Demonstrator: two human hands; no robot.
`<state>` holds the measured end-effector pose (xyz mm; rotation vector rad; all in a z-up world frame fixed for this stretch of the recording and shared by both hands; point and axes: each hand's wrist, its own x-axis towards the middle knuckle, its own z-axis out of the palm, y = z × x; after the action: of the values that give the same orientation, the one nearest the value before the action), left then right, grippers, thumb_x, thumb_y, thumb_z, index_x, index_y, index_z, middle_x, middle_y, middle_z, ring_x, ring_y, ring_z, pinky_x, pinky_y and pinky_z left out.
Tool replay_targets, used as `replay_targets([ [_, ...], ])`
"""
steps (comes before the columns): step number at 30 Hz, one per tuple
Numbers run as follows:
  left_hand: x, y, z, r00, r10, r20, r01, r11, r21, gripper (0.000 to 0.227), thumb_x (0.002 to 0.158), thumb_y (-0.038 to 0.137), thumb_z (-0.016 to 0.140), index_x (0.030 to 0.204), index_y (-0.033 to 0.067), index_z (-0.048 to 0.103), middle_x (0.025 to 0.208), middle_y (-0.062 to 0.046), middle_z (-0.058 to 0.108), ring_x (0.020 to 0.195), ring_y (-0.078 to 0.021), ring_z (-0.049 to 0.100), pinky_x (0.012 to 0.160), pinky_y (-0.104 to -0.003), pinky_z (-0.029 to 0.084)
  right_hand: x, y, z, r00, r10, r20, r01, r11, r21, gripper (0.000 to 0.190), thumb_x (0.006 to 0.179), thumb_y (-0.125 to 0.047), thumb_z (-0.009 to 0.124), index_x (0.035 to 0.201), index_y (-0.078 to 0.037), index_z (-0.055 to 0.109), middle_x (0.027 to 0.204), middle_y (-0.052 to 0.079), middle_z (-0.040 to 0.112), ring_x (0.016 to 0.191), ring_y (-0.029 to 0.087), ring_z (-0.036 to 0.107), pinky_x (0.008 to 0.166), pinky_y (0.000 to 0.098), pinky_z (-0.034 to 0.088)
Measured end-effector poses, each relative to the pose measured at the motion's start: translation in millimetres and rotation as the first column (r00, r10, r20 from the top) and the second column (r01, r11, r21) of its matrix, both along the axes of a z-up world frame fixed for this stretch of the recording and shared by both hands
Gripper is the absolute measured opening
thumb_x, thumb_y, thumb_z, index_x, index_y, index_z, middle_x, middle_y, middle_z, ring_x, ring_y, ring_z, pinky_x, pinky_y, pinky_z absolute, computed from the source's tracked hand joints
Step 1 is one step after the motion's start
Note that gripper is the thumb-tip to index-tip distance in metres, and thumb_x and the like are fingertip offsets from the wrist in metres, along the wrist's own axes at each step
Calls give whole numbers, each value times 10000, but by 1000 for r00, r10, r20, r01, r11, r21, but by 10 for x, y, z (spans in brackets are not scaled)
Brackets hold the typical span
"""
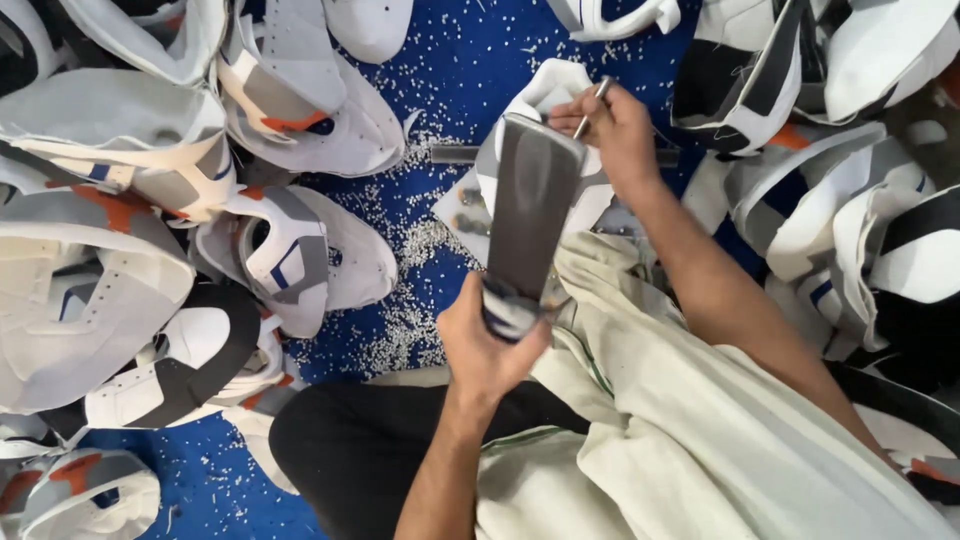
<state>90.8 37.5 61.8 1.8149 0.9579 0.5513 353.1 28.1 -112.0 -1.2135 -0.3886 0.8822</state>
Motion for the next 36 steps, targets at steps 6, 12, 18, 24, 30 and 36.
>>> replay_targets([
  [6, 83, 104, -560, 965, -70, 252, 97, 991, -96, 386, 705, 226, 808, 900, 11, 554, 758, -106, 742, 635, -236, 744, 625, -327, 599, -239, -88, 93, 668, 58, 742, 48, 992, -120, 109, 1040, 25, 544, 973, 45, 627, 1089, 190, 772, 969, 269, 776, 847, 369, 621],
  [12, -110, -30, -607, 978, 85, -189, -95, 995, -42, 346, 739, 249, 837, 918, 29, 638, 761, -105, 733, 685, -184, 749, 643, -317, 583, -18, -11, -184, 953, -42, 299, 24, 998, 62, 165, 1072, -48, 492, 974, -10, 619, 1046, 186, 732, 964, 271, 750, 897, 365, 649],
  [18, -38, 79, 492, 994, 72, 80, -84, 984, 160, 385, 638, 249, 848, 815, 71, 557, 629, -42, 571, 519, -159, 564, 551, -274, 494, 128, 119, -26, 1000, -6, 21, 8, 996, -89, 195, 1127, -168, 473, 1011, -43, 567, 1040, 151, 748, 956, 240, 769, 839, 333, 636],
  [24, 182, 158, 141, 919, -66, 389, 8, 989, 149, 416, 689, 206, 857, 939, 67, 555, 807, -67, 605, 707, -162, 617, 702, -266, 510, -105, 22, 203, 749, -6, 662, 14, 1000, -7, 144, 1109, -29, 489, 1008, 24, 577, 1095, 149, 758, 1020, 241, 783, 878, 351, 636],
  [30, -124, 45, -850, 933, -88, -348, 71, 996, -60, 418, 735, 266, 892, 935, -6, 645, 784, -136, 743, 712, -240, 723, 681, -345, 576, 49, 22, -96, 557, -2, 831, 42, 999, -26, 121, 1033, 18, 536, 1030, 14, 657, 1067, 166, 769, 977, 267, 768, 849, 374, 603],
  [36, -578, -128, -395, 963, 122, -240, -160, 977, -144, 348, 748, 256, 824, 935, 9, 664, 724, -90, 744, 633, -141, 742, 620, -302, 583, -40, 99, 266, 1000, 3, -29, -4, 999, -43, 62, 1023, -78, 587, 1079, -65, 609, 1140, 127, 742, 1046, 206, 758, 927, 331, 649],
])
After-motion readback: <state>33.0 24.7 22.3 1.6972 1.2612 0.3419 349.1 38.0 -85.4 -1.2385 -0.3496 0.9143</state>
